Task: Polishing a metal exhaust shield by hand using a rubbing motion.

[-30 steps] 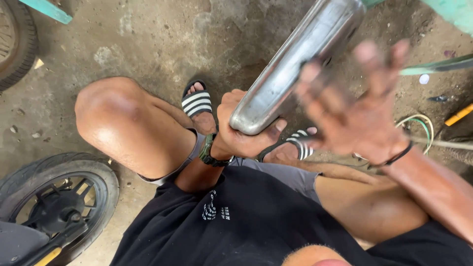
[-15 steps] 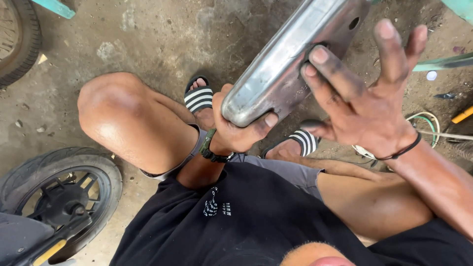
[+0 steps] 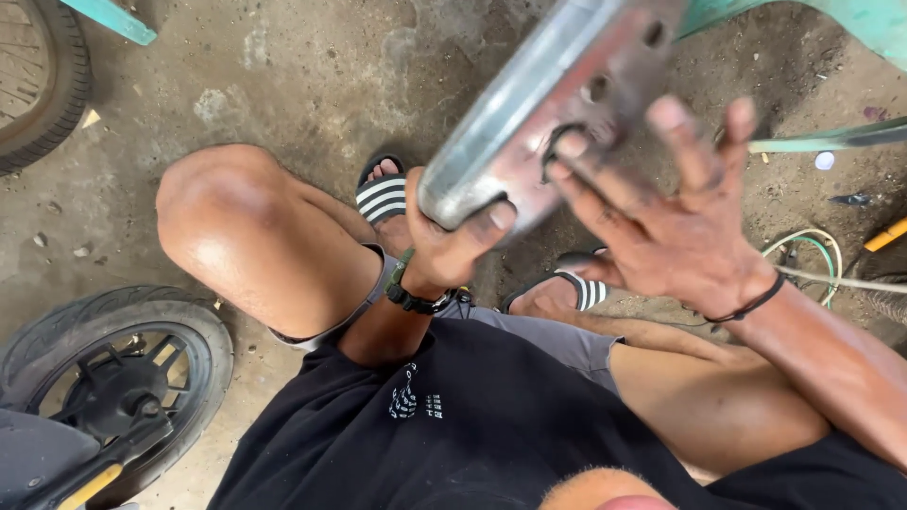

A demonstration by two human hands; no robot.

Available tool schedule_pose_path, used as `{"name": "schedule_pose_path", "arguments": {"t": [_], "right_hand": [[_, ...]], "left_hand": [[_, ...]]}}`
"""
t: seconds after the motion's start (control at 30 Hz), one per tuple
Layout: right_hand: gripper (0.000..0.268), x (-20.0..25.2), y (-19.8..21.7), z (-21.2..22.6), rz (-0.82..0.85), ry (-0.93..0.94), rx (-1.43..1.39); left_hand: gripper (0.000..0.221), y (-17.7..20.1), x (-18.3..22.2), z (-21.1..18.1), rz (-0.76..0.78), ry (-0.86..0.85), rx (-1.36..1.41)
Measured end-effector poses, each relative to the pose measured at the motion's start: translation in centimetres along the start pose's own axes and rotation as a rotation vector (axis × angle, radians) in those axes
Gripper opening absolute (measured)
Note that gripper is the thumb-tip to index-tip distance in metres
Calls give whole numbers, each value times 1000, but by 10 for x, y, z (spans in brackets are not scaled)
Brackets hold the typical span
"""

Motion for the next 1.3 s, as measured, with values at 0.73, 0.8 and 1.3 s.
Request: {"name": "schedule_pose_path", "arguments": {"t": [0.73, 0.8, 1.3], "right_hand": [[99, 2, 5, -3, -114, -38, -71], [95, 2, 3, -5, -12, -42, -63], [98, 1, 12, -3, -183, -87, -60]], "left_hand": [[44, -12, -6, -10, 194, -138, 20], [51, -6, -3, 0, 121, -133, -5], [26, -28, -17, -41, 377, 0, 156]]}}
Point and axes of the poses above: each hand's wrist, its own x-axis away from the middle knuckle, its own y-axis out of the back of the hand, z = x × y, the point moved 1 cm from there along -x, towards the middle knuckle, and after that the axes turned 9 degrees about -z, right-handed, at the moved point
